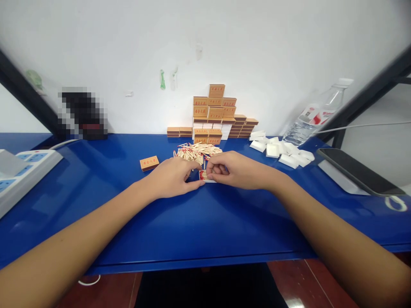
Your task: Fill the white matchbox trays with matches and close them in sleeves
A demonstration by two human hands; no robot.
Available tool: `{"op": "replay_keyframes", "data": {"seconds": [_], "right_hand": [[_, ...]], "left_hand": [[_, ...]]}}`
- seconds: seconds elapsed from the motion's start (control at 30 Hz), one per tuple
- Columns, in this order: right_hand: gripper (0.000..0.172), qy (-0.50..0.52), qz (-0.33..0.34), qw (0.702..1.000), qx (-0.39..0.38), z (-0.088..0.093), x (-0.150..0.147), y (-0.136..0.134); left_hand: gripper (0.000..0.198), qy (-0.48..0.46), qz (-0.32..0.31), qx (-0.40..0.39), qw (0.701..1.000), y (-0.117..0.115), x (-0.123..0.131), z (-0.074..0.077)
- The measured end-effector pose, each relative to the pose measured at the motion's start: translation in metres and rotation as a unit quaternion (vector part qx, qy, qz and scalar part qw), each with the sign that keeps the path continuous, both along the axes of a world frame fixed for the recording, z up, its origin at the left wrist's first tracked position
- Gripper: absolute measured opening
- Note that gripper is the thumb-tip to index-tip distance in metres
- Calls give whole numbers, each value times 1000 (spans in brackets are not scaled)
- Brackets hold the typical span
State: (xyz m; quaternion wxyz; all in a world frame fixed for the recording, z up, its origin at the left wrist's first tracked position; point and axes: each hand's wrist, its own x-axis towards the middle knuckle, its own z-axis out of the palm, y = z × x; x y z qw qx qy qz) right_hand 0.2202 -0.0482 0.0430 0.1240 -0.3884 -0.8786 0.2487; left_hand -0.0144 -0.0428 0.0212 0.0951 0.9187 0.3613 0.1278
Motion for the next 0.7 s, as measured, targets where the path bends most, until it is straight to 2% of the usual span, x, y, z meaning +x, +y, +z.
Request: {"op": "replay_keyframes", "data": {"seconds": [0.37, 0.57, 0.7], "right_hand": [[15, 17, -19, 1000, -5, -9, 0, 3], [10, 31, -15, 998, 59, -7, 0, 5], [11, 24, -2, 998, 51, -9, -1, 5]], "left_hand": [[29, 4, 1, -1, 1000, -1, 0, 1], [33, 2, 0, 1, 1000, -1, -1, 0], [32, 7, 7, -2, 1000, 0, 0, 0]]}}
